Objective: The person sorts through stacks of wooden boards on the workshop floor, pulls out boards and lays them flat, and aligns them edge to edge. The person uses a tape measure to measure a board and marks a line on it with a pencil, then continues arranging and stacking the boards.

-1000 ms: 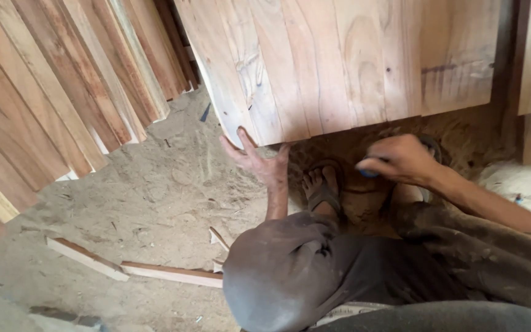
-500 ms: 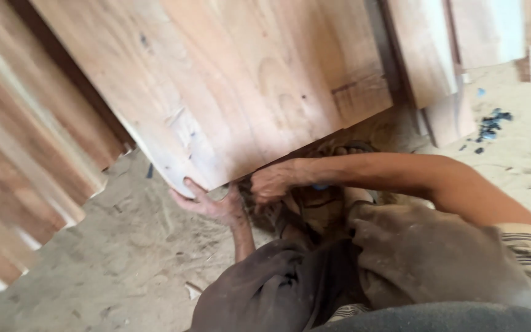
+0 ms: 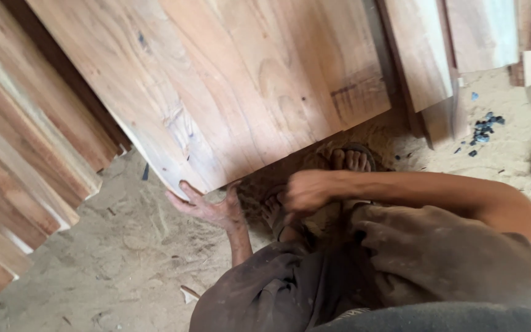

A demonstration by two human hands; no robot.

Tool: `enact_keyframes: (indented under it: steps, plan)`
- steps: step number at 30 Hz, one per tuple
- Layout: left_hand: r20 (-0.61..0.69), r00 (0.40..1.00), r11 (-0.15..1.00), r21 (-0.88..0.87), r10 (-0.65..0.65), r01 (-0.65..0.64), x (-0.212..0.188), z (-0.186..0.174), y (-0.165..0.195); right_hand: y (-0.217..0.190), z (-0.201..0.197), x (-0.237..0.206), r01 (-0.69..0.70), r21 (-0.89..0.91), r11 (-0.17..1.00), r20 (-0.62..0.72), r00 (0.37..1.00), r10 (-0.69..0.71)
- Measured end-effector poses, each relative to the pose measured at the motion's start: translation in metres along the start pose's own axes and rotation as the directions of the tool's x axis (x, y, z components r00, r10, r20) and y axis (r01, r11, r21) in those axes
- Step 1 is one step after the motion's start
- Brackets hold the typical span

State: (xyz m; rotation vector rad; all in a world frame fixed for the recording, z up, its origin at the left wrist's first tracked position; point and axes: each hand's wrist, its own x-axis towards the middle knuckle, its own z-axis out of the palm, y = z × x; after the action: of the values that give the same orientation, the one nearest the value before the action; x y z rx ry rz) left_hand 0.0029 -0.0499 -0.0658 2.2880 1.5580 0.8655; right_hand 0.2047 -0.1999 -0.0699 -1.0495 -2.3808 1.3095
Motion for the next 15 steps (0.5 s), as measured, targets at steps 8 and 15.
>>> enact_keyframes:
  steps: [8,15]
  plan:
    - [0.006,1.0,1.0,-0.009,-0.003,0.003,0.001,0.001,-0.005,0.036,-0.044,-0.126,-0.538,0.092,0.838,0.396,0.792,0.465]
    - [-0.006,1.0,1.0,0.029,0.008,-0.007,0.0,0.003,-0.008,0.034,-0.056,-0.119,-0.403,0.109,0.909,0.176,0.907,0.382]
